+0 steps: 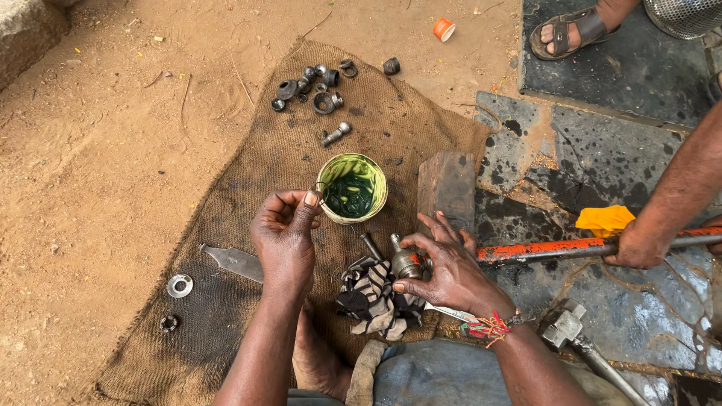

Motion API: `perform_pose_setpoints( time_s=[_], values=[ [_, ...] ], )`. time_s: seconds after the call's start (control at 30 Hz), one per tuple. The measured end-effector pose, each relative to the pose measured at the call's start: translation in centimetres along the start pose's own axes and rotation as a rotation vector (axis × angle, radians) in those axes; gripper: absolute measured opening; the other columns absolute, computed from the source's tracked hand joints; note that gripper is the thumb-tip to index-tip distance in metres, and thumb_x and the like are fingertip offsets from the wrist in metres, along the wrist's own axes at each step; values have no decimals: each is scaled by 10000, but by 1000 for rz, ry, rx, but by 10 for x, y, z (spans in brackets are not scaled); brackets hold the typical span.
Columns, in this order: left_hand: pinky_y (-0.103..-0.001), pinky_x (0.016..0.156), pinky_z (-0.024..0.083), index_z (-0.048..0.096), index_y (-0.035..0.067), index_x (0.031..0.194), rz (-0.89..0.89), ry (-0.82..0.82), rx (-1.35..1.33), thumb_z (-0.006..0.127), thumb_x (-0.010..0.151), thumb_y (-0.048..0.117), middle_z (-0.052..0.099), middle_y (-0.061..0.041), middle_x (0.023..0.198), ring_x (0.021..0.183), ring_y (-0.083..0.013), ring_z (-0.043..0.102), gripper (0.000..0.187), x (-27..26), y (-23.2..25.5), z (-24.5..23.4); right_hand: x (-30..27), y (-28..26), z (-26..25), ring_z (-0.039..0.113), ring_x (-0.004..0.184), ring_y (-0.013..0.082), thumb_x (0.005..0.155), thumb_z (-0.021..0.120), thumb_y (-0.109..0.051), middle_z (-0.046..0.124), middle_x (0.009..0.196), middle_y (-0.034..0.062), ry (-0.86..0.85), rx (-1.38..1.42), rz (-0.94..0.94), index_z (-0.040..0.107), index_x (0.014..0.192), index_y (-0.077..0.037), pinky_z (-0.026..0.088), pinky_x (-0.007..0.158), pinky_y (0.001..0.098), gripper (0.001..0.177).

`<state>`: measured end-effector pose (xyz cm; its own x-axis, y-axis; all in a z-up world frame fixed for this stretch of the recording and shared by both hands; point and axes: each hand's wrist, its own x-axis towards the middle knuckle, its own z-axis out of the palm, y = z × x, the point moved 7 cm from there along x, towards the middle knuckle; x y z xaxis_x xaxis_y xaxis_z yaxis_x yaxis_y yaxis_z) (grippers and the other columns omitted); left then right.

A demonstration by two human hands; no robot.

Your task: The person applies green grease to metal components and assembles them into a joint on a long metal rod using wrenches and a screwdriver.

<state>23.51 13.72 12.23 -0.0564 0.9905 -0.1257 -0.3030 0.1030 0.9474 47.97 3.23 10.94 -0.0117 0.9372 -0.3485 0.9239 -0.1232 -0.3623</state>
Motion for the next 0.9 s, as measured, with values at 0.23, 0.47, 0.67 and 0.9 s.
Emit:
perform_pose_setpoints(
  time_s=[0.23, 0.47, 0.67, 0.9],
  values=[
    [-245, 682, 567, 673, 37, 973, 0, 5, 31, 719, 951, 104, 700, -53, 876, 769, -92, 653, 85, 0, -1, -3, -1, -1, 0, 77, 1560, 372, 618, 863, -685, 265, 1642, 120, 4, 7, -8, 642, 1288, -299, 55, 1193, 641, 804],
    [-246, 686, 568, 684, 30, 978, 41, 38, 8, 730, 948, 130, 698, -37, 872, 781, -91, 651, 115, 0, 5, -5, 0, 2, 3, 68, 1566, 352, 635, 864, -654, 269, 1648, 101, -30, 29, 34, 646, 1296, -308, 48, 1194, 644, 777],
    [-257, 670, 582, 668, 55, 946, 65, 123, -3, 737, 930, 134, 710, -43, 887, 820, -102, 679, 106, 5, 12, -16, 2, 2, 3, 77, 1565, 333, 617, 878, -652, 284, 1639, 84, -8, 32, 23, 660, 1293, -296, 51, 1196, 638, 795],
    [-261, 655, 585, 667, 50, 928, 126, 204, -67, 740, 928, 111, 717, -73, 892, 800, -126, 685, 95, 12, 15, -28, -4, -16, -5, 119, 1547, 340, 599, 873, -678, 324, 1654, 86, 26, -163, 42, 661, 1255, -248, 84, 1168, 665, 813]
  ],
)
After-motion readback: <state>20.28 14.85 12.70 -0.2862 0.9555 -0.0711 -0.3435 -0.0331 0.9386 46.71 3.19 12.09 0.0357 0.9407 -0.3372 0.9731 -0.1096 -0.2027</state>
